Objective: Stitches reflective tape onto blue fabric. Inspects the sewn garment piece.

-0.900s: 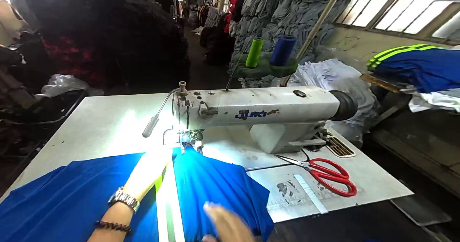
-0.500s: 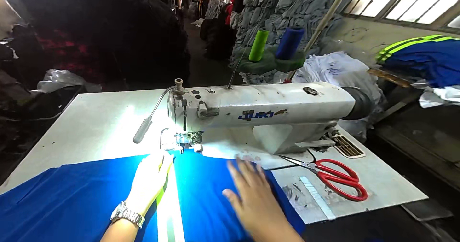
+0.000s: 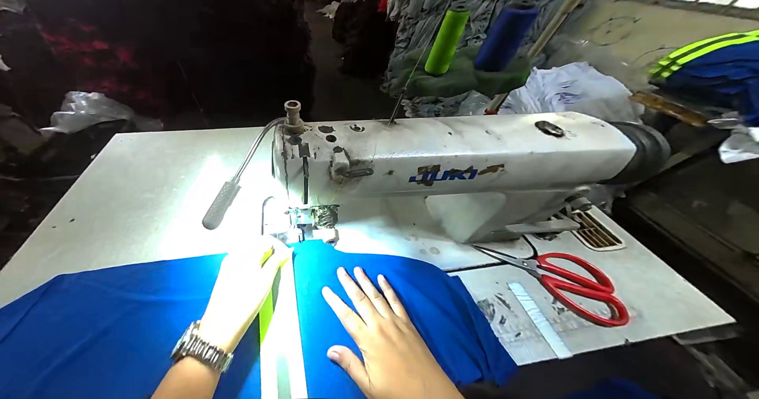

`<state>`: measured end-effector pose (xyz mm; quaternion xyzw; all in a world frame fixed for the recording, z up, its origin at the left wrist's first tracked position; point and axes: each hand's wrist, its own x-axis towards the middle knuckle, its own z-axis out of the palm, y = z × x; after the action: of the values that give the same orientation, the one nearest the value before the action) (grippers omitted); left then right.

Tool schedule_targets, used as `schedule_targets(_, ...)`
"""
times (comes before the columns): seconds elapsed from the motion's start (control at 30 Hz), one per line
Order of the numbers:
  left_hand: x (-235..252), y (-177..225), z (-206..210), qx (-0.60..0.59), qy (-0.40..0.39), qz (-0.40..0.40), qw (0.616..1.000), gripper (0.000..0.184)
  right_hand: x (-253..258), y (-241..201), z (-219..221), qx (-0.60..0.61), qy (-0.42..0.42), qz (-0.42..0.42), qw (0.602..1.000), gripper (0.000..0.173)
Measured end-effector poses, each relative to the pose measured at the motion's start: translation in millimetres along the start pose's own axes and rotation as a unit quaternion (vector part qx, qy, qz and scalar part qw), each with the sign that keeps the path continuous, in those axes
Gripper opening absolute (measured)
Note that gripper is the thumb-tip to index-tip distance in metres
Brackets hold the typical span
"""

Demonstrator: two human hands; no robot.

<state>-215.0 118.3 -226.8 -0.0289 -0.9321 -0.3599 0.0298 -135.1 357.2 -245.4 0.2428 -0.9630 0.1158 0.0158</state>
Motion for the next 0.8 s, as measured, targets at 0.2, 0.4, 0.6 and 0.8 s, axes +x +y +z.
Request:
schedule_targets(0.2, 17, -10, 16, 0.013, 0.022, 0.011, 1.000, 0.017, -1, 1, 1, 0.005, 0.006, 0.000, 1.000, 0.066)
schedule_targets(0.4, 14, 1, 23, 0.038, 0.051, -0.014, 0.998, 0.015, -1, 1, 2, -0.005, 0.011, 0.000, 1.000, 0.067)
schedule_targets(0.6, 9, -3, 33, 0.104, 0.095, 0.067, 0.988, 0.017, -1, 2, 3, -0.010, 0.013, 0.000, 1.000, 0.068)
schedule_targets(0.8, -9, -9, 27, 0.186, 0.066, 0.192, 0.961, 0.029, -1, 5, 2, -0.012, 0.007, -0.011, 1.000, 0.068)
